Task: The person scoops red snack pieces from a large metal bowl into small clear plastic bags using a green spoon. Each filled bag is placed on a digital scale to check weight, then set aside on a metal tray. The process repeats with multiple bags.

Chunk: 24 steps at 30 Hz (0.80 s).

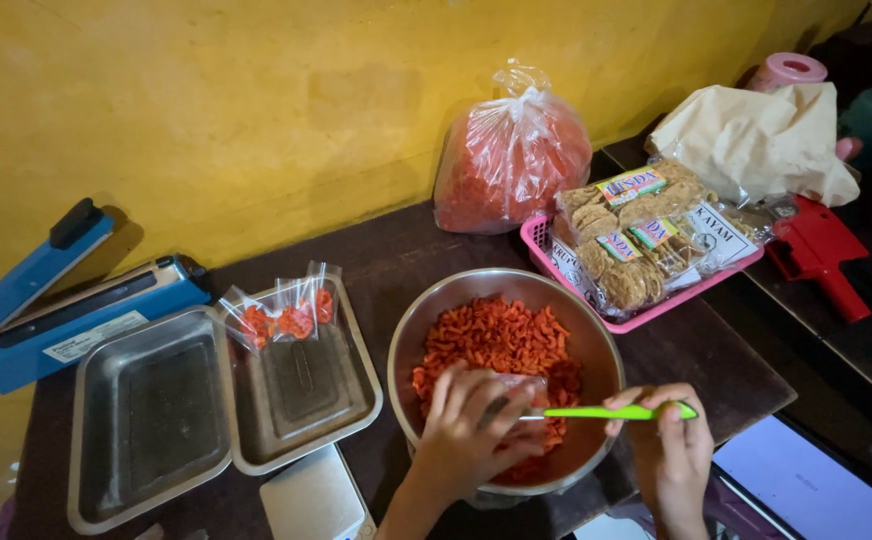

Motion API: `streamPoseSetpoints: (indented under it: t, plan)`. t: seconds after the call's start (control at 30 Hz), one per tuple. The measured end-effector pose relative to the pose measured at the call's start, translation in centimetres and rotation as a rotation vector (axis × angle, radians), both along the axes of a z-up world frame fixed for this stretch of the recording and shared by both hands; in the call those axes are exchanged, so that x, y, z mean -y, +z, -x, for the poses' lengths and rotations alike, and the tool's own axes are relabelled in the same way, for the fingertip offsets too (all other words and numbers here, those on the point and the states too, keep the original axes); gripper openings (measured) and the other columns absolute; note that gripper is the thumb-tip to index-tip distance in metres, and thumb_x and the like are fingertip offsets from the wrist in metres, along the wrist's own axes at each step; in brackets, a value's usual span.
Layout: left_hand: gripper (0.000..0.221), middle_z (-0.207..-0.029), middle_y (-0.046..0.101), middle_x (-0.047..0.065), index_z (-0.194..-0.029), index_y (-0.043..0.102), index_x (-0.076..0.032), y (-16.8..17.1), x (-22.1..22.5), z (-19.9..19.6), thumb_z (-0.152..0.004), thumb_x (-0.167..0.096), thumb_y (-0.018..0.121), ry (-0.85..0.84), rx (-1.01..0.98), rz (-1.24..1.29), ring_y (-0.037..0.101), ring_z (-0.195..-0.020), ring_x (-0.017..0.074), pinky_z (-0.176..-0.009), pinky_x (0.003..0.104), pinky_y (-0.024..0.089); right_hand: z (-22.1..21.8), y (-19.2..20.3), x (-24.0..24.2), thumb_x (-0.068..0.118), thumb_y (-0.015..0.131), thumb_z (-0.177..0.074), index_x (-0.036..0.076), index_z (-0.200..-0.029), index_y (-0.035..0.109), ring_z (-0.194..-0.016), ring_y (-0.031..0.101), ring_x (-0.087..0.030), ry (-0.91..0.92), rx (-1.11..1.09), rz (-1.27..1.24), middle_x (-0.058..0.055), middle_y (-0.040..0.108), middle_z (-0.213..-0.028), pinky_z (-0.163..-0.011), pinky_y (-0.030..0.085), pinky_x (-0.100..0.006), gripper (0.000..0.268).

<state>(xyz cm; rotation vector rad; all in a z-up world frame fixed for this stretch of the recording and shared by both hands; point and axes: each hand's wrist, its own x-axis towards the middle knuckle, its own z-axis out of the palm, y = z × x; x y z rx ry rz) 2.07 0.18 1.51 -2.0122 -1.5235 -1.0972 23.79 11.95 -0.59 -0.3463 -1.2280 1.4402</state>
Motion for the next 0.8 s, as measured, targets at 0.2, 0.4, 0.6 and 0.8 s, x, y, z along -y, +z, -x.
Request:
streamPoseSetpoints:
  t: [0.2, 0.4, 0.6, 0.8]
  plan:
    - [0.071, -0.147, 0.052, 0.016, -0.144, 0.054, -0.018, -1.4, -0.5, 0.6, -0.088, -0.056, 0.074, 0.087, 0.196, 0.189, 0.054, -0.13, 0.0374, -0.108, 0.061, 0.038, -1.4, -1.4, -0.3, 0.023, 0.045, -0.111, 0.005, -0.107, 0.056, -0.085, 0.075, -0.034, 0.137, 0.077, -0.245, -0.034, 0.073, -0.11, -0.084, 0.062, -0.047, 0.021]
    - [0.051, -0.138, 0.063, 0.007, -0.142, 0.06, -0.014, 0.7, 0.3, 1.0, -0.101, -0.045, 0.054, -0.153, 0.61, 0.401, 0.053, -0.129, 0.0259, -0.108, 0.045, 0.043, -0.8, -0.9, -0.2, 0.026, 0.047, -0.112, 0.007, -0.112, 0.052, -0.083, 0.076, -0.037, 0.146, -0.026, -0.219, -0.038, 0.071, -0.114, -0.083, 0.064, -0.049, 0.02]
    - [0.025, -0.124, 0.072, 0.01, -0.122, 0.065, -0.007, -0.6, 0.0, 1.5, -0.098, -0.013, 0.061, -0.093, 0.676, 0.358, 0.067, -0.118, 0.0267, -0.101, 0.04, 0.051, 0.0, -0.8, -0.4, 0.031, 0.05, -0.112, 0.007, -0.106, 0.052, -0.071, 0.073, -0.037, 0.059, -0.055, -0.093, -0.035, 0.073, -0.104, -0.073, 0.062, -0.047, 0.025]
    - [0.036, -0.129, 0.075, 0.005, -0.123, 0.068, -0.014, 0.5, 0.3, 1.2, -0.099, -0.038, 0.054, 0.041, 0.939, 0.557, 0.071, -0.12, 0.0208, -0.098, 0.034, 0.055, 0.6, -1.0, -0.3, 0.031, 0.053, -0.111, 0.007, -0.105, 0.053, -0.072, 0.071, -0.037, 0.035, -0.106, -0.04, -0.035, 0.072, -0.103, -0.07, 0.06, -0.045, 0.025]
